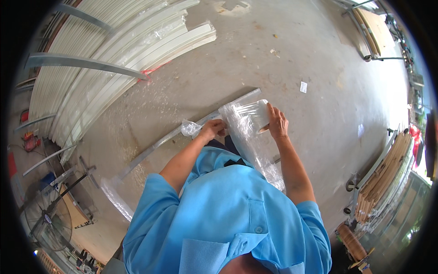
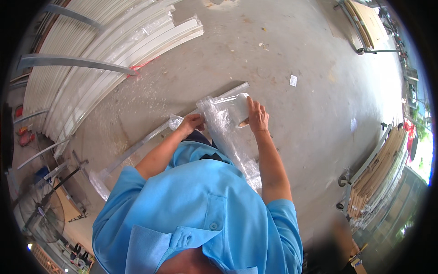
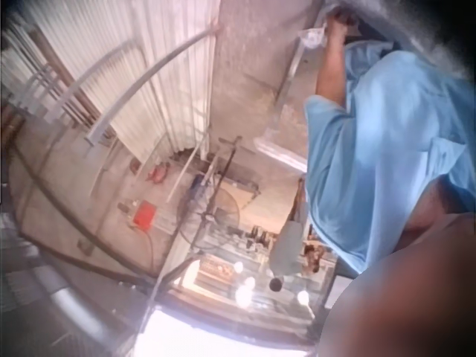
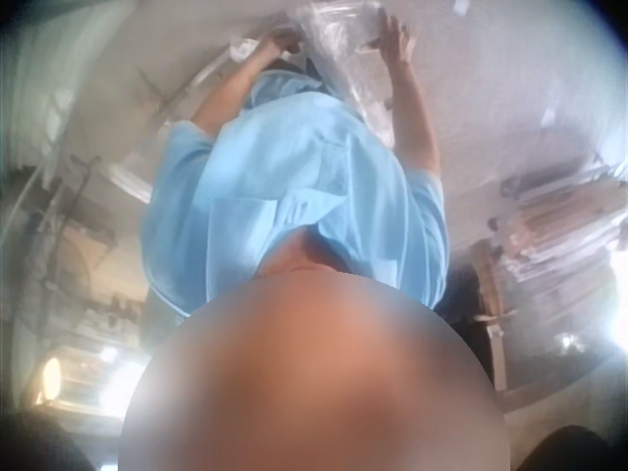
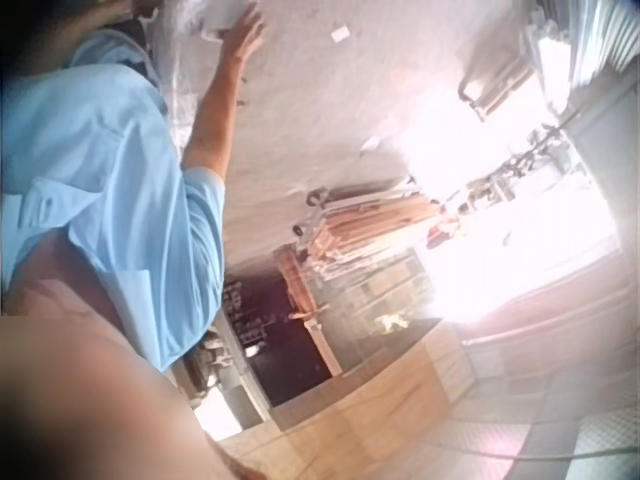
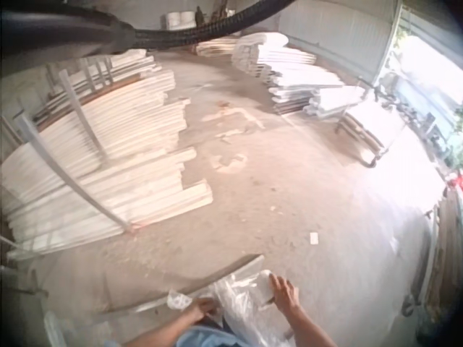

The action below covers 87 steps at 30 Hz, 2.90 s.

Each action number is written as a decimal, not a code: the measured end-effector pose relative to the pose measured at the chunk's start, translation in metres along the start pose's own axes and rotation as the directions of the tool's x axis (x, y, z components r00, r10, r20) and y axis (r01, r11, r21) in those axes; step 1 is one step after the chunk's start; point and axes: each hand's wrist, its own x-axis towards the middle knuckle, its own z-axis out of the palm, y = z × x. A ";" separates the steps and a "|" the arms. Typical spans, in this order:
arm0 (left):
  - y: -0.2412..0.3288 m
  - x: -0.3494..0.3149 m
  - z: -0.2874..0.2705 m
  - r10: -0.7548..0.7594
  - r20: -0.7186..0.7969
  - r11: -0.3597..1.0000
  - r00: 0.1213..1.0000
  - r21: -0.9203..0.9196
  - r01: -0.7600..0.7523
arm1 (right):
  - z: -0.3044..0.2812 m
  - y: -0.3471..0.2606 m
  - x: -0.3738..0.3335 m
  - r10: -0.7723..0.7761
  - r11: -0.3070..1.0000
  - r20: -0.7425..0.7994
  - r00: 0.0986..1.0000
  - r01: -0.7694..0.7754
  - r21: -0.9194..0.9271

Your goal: The person picks up a roll of bubble wrap and wraps it around a long metal frame. They then use a roll of clear plastic wrap to cover the bubble-wrapped frame, rolling it tightly along the length of the frame.

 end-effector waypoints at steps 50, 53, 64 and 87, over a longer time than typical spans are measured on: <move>0.029 0.015 -0.042 -0.202 0.235 0.851 0.951 0.523 0.051 | 0.032 -0.183 -0.063 -0.680 0.724 -0.079 0.729 0.684 0.090; 0.033 0.023 -0.041 -0.095 0.311 0.797 0.946 0.593 -0.115 | 0.013 -0.191 -0.068 -0.775 0.614 -0.160 0.611 0.789 0.040; -0.026 0.004 -0.042 0.248 0.188 0.921 0.950 -0.349 -0.171 | -0.136 -0.203 0.025 -0.888 0.390 -0.279 0.365 0.920 -0.036; -0.057 -0.029 0.001 -0.140 0.204 0.873 0.969 -0.436 0.218 | 0.113 -0.021 -0.043 -0.350 0.906 0.667 0.658 0.055 0.420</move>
